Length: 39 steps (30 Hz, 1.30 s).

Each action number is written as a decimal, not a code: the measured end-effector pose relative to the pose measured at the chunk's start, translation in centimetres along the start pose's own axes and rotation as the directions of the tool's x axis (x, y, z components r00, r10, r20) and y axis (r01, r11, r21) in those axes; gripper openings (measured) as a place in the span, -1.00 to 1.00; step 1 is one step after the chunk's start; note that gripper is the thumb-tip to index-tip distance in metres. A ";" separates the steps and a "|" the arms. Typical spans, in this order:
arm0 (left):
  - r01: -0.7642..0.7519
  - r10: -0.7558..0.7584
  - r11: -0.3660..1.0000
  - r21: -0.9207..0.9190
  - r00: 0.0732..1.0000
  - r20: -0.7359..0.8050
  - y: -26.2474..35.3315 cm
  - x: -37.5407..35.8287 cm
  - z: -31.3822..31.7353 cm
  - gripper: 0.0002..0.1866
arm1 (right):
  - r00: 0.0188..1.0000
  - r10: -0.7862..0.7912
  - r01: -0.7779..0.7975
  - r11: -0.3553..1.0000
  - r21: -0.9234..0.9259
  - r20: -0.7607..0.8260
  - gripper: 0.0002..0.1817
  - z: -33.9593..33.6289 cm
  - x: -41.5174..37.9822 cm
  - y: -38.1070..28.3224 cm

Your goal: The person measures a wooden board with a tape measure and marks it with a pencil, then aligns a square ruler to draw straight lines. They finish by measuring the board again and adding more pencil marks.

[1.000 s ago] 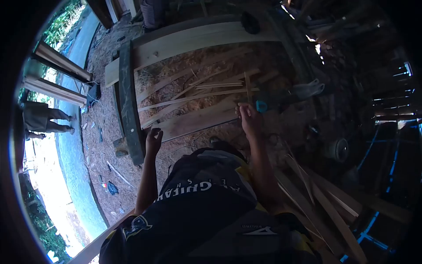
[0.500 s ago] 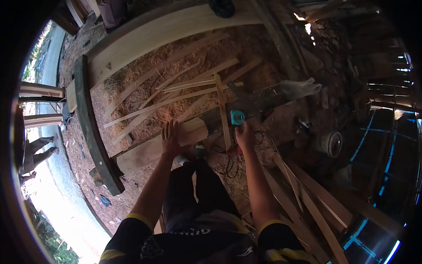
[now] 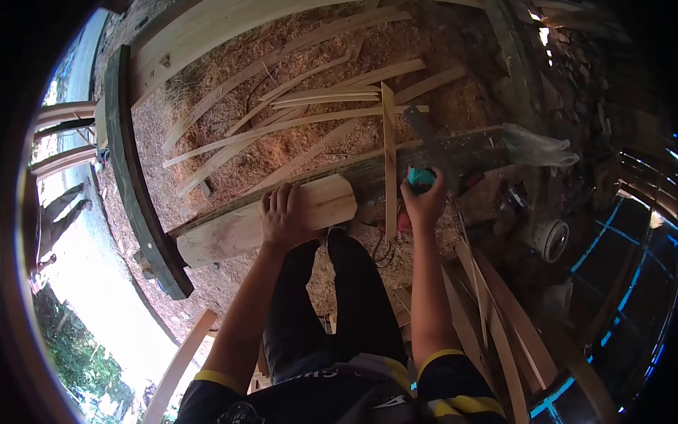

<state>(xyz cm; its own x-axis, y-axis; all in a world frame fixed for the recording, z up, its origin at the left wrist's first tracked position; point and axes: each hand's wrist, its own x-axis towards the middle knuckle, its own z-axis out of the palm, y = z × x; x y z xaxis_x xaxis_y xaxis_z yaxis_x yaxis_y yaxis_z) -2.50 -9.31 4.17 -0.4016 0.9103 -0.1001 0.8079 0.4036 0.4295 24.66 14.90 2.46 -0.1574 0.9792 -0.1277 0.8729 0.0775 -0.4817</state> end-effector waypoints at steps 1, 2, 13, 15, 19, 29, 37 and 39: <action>-0.005 0.005 1.000 0.002 0.999 -0.041 -0.1 -0.2 0.3 0.33 | 1.000 -0.020 0.019 0.989 0.148 0.004 -0.15 -0.2 -0.4 -0.4; 0.000 0.000 1.000 -0.002 0.999 -0.036 -0.2 -0.4 0.6 0.33 | 0.999 -0.041 0.037 0.956 0.293 0.006 -0.18 -0.4 -1.0 -0.8; -0.072 0.071 0.997 -0.002 0.993 -0.089 -0.7 0.0 -0.6 0.33 | 0.899 -0.252 0.080 0.899 0.431 0.358 -0.16 2.0 -8.0 -6.7; -0.055 0.055 0.998 0.001 0.998 -0.020 -0.6 0.0 -1.0 0.34 | 0.887 -0.186 -0.056 0.865 0.499 0.422 -0.15 1.6 -8.7 -7.0; -0.073 0.075 0.997 -0.019 0.981 0.181 -1.6 1.2 -1.4 0.36 | 0.895 -0.187 -0.054 0.856 0.514 0.404 -0.15 0.7 -10.0 -6.0; -0.041 0.109 0.979 -0.197 0.932 0.346 -2.8 3.9 -4.5 0.26 | 0.913 -0.244 0.060 0.872 0.486 0.326 -0.15 -2.6 -7.9 -7.7; -0.119 0.156 0.984 -0.134 0.936 0.317 -4.5 4.9 -3.7 0.19 | 0.776 -0.512 0.204 0.756 0.622 0.368 -0.18 -2.3 -5.6 -10.2; -0.014 0.102 0.979 -0.201 0.897 0.431 -4.5 6.1 -5.0 0.17 | 0.738 -0.532 0.228 0.776 0.588 0.416 -0.17 -1.8 -5.2 -10.8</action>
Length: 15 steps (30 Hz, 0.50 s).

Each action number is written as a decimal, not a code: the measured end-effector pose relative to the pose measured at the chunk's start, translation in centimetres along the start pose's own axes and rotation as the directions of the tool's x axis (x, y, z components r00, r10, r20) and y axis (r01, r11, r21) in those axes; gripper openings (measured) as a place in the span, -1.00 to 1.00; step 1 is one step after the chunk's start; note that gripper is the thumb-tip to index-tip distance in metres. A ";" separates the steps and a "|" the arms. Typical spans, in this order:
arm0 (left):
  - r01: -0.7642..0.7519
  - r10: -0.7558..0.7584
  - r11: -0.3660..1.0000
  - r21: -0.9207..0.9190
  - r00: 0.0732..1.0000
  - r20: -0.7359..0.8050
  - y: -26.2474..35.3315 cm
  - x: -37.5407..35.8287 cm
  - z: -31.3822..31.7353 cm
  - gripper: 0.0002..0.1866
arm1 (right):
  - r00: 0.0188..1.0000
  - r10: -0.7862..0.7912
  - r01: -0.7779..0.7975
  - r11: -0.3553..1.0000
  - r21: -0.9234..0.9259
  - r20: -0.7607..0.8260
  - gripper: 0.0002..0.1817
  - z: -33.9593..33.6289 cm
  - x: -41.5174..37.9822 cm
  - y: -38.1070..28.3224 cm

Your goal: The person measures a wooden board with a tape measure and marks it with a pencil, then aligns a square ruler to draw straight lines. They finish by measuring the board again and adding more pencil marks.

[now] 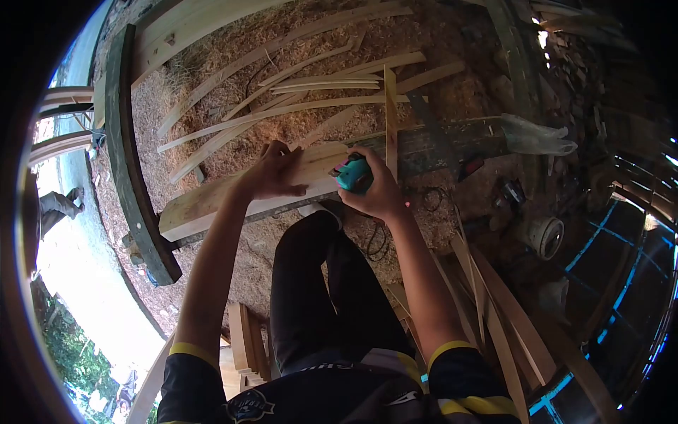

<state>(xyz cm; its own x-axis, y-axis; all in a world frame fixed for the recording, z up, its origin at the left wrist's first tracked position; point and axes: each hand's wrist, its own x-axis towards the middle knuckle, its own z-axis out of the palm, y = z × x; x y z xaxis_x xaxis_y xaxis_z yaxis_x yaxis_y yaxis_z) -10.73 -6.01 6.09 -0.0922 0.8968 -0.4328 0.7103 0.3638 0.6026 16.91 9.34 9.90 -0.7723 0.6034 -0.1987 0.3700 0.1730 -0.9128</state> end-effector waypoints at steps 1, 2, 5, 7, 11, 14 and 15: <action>-0.018 0.019 1.000 -0.015 0.998 0.061 -0.3 0.5 -0.7 0.13 | 1.000 -0.002 0.002 1.000 0.001 0.000 -0.17 0.1 0.4 0.3; -0.036 0.039 0.999 -0.032 0.992 0.122 -0.4 0.7 -1.0 0.09 | 1.000 -0.010 0.011 1.000 0.021 -0.006 -0.17 0.2 0.7 0.7; 0.167 -0.160 0.985 -0.044 0.979 0.129 1.0 -0.5 -1.9 -0.03 | 0.999 -0.029 0.030 0.999 0.012 -0.027 -0.16 0.5 1.4 1.0; 0.034 -0.031 0.998 0.059 0.999 -0.038 0.7 -3.1 -0.4 -0.04 | 0.998 -0.046 0.045 0.999 -0.013 -0.046 -0.16 0.5 1.7 1.0; 0.026 0.063 0.946 0.323 0.963 -0.262 -1.8 -7.6 1.4 -0.02 | 0.999 -0.011 0.010 1.000 -0.024 -0.040 -0.15 0.5 1.2 1.2; -0.052 0.168 0.928 0.369 0.943 -0.288 -2.8 -9.4 1.8 0.03 | 0.996 0.014 -0.015 1.000 -0.004 -0.088 -0.14 1.5 -0.1 2.1; -0.057 0.172 0.926 0.372 0.944 -0.282 -3.2 -9.3 1.7 0.03 | 0.992 0.011 -0.012 1.000 -0.006 -0.124 -0.14 1.8 -0.4 2.3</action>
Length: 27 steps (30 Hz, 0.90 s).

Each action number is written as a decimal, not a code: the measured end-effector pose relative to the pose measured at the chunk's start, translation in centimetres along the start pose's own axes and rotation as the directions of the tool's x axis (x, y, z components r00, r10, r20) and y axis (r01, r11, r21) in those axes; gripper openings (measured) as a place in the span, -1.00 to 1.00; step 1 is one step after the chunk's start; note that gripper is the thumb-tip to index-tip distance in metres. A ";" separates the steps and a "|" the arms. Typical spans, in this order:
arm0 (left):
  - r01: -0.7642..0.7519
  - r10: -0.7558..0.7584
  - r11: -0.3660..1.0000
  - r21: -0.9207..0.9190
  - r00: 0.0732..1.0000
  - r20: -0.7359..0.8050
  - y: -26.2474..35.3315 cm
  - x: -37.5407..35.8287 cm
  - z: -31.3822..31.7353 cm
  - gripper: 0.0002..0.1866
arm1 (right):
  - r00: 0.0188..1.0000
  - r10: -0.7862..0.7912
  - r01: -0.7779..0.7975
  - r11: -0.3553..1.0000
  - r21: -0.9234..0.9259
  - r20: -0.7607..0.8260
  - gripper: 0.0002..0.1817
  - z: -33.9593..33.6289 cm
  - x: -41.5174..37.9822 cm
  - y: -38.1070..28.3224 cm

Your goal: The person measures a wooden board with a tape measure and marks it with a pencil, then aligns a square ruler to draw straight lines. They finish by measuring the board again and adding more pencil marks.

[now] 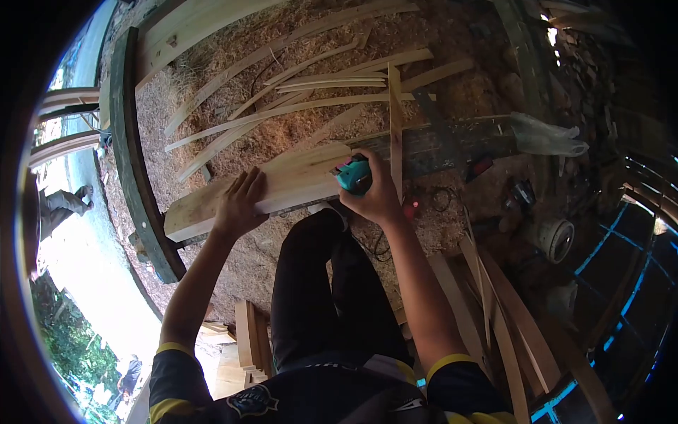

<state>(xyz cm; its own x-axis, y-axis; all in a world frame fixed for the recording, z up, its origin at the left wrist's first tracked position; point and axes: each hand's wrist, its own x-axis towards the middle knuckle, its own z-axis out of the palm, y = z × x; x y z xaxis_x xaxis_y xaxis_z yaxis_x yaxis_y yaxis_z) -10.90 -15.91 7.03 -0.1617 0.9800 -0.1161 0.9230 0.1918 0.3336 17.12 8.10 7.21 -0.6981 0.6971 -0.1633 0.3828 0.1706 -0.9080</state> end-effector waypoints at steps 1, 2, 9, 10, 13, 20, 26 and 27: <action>0.005 -0.005 1.000 -0.016 1.000 0.008 -0.2 0.1 0.2 -0.01 | 1.000 0.004 -0.004 1.000 0.003 -0.004 -0.14 0.2 -0.2 0.2; 0.012 -0.011 0.999 -0.030 1.000 0.014 -0.5 0.3 0.3 -0.05 | 0.999 -0.028 0.028 0.999 0.019 -0.020 -0.15 0.4 -0.1 0.4; 0.082 -0.051 0.994 -0.069 0.930 0.363 -1.2 3.2 -2.7 -0.15 | 1.000 0.003 -0.003 1.000 0.013 0.023 -0.15 -0.2 2.0 -0.4; 0.046 -0.015 0.993 -0.110 0.965 0.263 -1.3 2.6 -2.0 -0.16 | 1.000 0.005 -0.005 1.000 0.013 0.022 -0.15 -0.2 1.9 -0.4; 0.038 -0.021 0.995 -0.093 0.984 0.180 -0.3 1.3 -1.9 -0.16 | 1.000 -0.019 0.018 0.998 0.063 0.012 -0.14 0.1 2.1 -0.3; 0.154 -0.121 0.982 -0.112 0.960 0.254 -0.3 1.8 -1.9 -0.15 | 0.995 0.082 -0.073 0.986 0.150 -0.058 -0.12 -0.3 2.2 -0.3; 0.183 -0.151 0.979 -0.085 0.944 0.293 -0.1 2.3 -2.4 -0.19 | 0.962 0.178 -0.123 0.959 0.255 -0.208 -0.23 -0.4 0.6 1.3; 0.178 -0.145 0.980 -0.087 0.943 0.299 0.1 2.4 -2.5 -0.19 | 0.967 0.193 -0.136 0.942 0.308 -0.165 -0.31 -0.7 0.4 1.2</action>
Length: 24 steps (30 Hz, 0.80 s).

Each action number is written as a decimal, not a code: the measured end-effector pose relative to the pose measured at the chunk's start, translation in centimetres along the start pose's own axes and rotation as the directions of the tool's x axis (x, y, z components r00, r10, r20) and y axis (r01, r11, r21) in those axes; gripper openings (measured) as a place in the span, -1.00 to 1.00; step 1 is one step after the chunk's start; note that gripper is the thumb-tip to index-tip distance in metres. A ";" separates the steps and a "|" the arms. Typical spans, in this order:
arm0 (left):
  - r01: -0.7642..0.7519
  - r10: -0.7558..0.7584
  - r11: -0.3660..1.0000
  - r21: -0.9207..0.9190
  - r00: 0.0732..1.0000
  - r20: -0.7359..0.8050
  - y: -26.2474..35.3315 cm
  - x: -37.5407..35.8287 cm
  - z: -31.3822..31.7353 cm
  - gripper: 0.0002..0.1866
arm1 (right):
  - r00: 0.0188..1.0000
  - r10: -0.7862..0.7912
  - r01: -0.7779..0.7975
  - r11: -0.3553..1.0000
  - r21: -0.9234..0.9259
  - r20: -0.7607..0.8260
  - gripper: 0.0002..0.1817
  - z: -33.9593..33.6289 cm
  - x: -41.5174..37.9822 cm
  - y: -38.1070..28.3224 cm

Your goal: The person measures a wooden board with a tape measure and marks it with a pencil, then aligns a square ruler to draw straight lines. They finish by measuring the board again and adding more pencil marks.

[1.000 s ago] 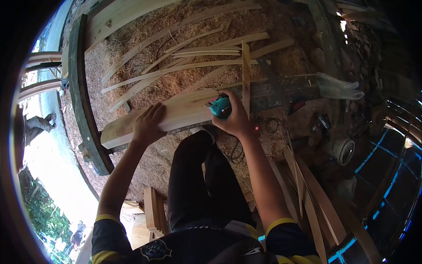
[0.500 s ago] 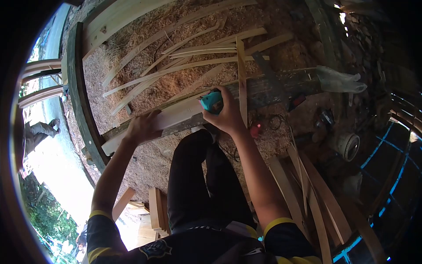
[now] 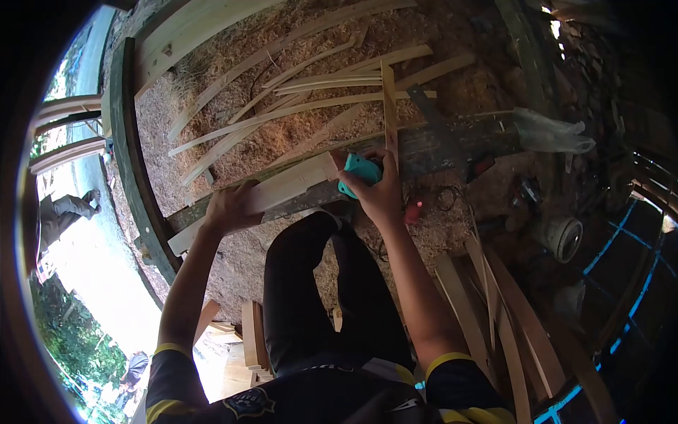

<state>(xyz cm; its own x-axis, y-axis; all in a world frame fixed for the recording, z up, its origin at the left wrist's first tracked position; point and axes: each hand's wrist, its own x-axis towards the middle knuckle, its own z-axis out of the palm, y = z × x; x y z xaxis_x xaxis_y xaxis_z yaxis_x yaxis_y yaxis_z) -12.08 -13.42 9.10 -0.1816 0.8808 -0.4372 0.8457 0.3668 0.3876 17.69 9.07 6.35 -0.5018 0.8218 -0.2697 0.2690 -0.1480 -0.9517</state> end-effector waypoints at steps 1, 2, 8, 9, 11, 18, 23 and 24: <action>-0.002 0.001 0.999 -0.051 1.000 -0.030 0.3 -0.1 0.0 -0.19 | 1.000 0.006 -0.006 1.000 -0.002 -0.004 -0.31 -0.2 -0.5 -0.3; -0.005 -0.001 0.995 -0.103 0.998 -0.064 0.6 -0.2 -0.1 -0.18 | 0.996 0.084 -0.085 0.996 0.027 0.015 -0.39 -0.5 -1.1 -0.7; -0.361 0.271 0.928 -0.093 0.825 -0.496 7.5 -0.9 2.0 -0.12 | 0.977 0.172 -0.188 0.974 0.127 0.128 -0.51 -0.8 -5.0 -1.2; -0.418 0.293 0.890 -0.182 0.831 -0.473 9.1 -1.4 2.3 -0.10 | 0.976 0.135 -0.163 0.974 0.157 0.172 -0.49 -0.6 -5.4 -1.3; -0.396 0.262 0.878 -0.269 0.867 -0.424 12.2 -2.4 2.8 -0.06 | 0.956 0.185 -0.222 0.963 0.150 0.229 -0.43 0.4 -6.1 -4.8; -0.392 0.176 0.802 -0.451 0.876 -0.449 12.2 -2.9 3.6 0.01 | 0.892 0.214 -0.297 0.942 0.158 0.397 -0.35 3.3 -6.9 -7.0; -0.454 0.204 0.609 -0.650 0.882 -0.424 8.6 -3.0 3.4 0.00 | 0.764 0.392 -0.590 0.746 0.309 0.512 -0.50 3.0 -5.8 -7.7; -0.460 0.208 0.518 -0.721 0.885 -0.416 8.4 -2.8 3.1 -0.02 | 0.715 0.351 -0.626 0.706 0.331 0.604 -0.57 2.8 -5.4 -7.1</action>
<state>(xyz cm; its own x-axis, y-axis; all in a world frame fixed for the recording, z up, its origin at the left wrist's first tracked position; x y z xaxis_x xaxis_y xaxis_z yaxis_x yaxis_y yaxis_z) -2.92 -13.78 11.07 -0.1936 0.9806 0.0310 0.1600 0.0004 0.9871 16.24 4.11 14.17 -0.7612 0.2033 -0.6158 0.2320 -0.8014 -0.5513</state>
